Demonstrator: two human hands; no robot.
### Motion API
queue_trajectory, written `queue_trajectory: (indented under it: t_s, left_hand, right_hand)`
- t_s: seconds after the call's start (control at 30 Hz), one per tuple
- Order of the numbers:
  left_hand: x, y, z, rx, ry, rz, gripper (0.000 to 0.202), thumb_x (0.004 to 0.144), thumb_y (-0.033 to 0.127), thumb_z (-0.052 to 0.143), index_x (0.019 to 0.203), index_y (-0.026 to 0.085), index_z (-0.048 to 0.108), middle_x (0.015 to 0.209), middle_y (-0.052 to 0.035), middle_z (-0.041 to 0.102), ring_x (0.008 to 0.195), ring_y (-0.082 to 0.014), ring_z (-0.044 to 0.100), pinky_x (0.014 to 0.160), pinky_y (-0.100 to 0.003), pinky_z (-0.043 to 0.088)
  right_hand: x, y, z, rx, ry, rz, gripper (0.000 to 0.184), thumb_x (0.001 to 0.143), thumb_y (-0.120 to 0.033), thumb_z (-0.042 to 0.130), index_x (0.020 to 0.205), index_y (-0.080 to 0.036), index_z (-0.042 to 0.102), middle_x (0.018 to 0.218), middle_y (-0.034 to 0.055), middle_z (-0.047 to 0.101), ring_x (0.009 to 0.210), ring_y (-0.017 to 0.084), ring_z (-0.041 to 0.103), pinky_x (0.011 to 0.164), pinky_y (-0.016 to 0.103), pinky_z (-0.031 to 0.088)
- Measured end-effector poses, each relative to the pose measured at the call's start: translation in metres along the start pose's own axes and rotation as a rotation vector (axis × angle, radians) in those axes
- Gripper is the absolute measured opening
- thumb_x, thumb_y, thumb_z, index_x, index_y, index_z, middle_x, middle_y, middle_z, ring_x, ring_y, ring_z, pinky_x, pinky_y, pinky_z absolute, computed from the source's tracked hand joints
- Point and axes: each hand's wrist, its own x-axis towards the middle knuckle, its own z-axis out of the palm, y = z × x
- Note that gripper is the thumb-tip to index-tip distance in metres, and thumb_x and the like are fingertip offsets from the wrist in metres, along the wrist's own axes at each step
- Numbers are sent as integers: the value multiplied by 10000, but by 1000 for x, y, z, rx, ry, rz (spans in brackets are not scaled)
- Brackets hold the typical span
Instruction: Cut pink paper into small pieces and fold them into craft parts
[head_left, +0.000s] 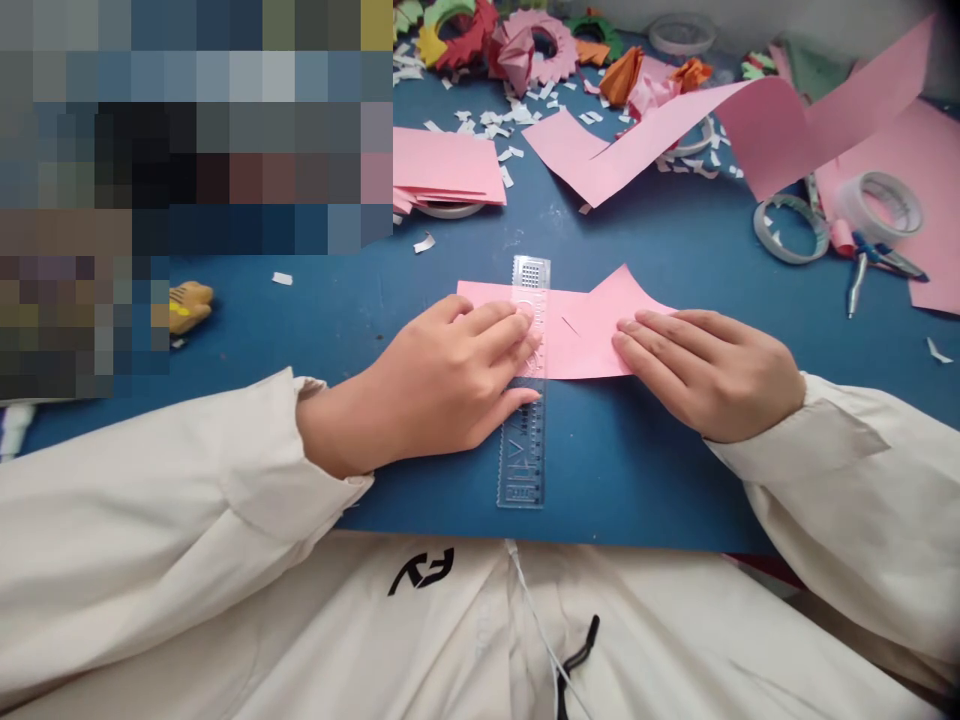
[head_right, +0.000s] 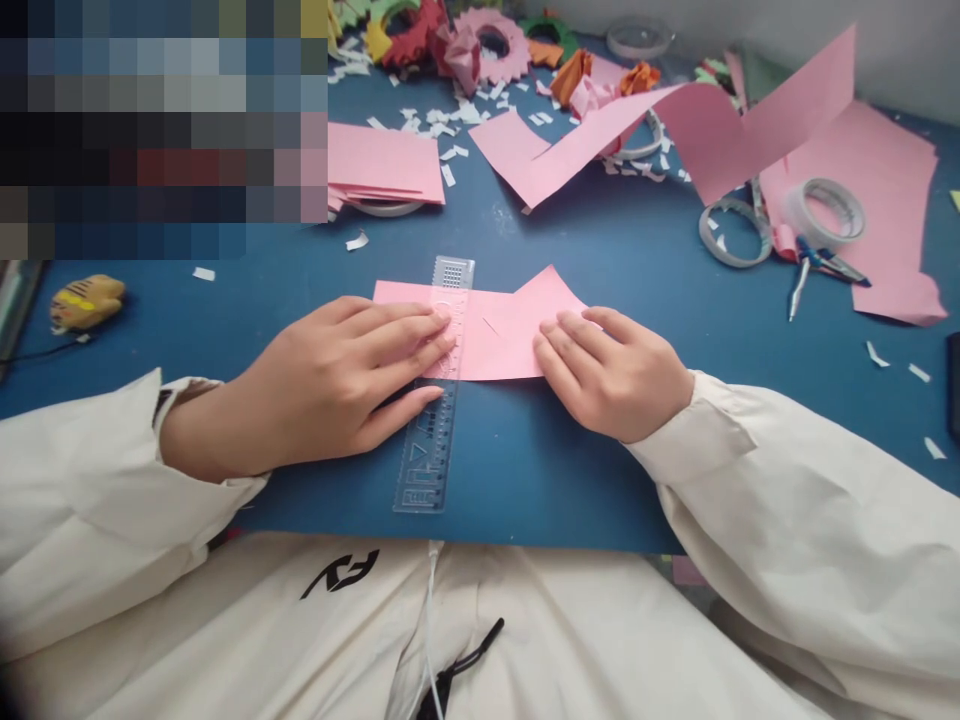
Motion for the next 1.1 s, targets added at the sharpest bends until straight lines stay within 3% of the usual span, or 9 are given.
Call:
queue_trajectory:
  t_s: [0.23,0.4,0.57,0.77,1.1]
  left_hand:
    - [30,-1,6,0,-26,93,390,948,356,424,1128,72,622,1154,-149,643,1070,-293,605,806,-403,507]
    - [26,-2,7,-25,49,52,382,929,363,480,1123,70,629,1170,-145,646,1043,-291,625,815,-420,513]
    - [28,0,9,-40,47,24,417,921,409,499,1128,72,630,1149,-139,659,1046,-294,626,804,-433,520]
    - [28,1,9,-42,33,26,427,916,428,506,1126,75,625,1165,-145,651,1050,-298,625,806,-437,516]
    - [28,1,8,-49,18,16,443,907,428,523,1136,60,617,1158,-155,653,1038,-307,631,807,-452,516]
  right_hand:
    - [-21,8,-1,42,3,56,199,849,-70,531,1017,-51,635,1048,136,683,963,223,662,770,325,535]
    - [-23,9,-2,66,-20,92,211,850,-50,510,1015,-60,640,1064,133,678,972,219,662,806,330,545]
    - [-23,6,-1,133,-29,111,219,846,-44,506,1025,-10,628,1071,168,666,990,262,655,819,369,553]
    - [-29,-3,5,185,-3,235,294,882,-43,412,1118,-31,586,1153,170,630,1095,268,606,881,396,530]
    - [-30,8,-1,264,-71,150,309,886,-84,428,1140,-78,604,1191,164,608,1099,276,606,821,381,547]
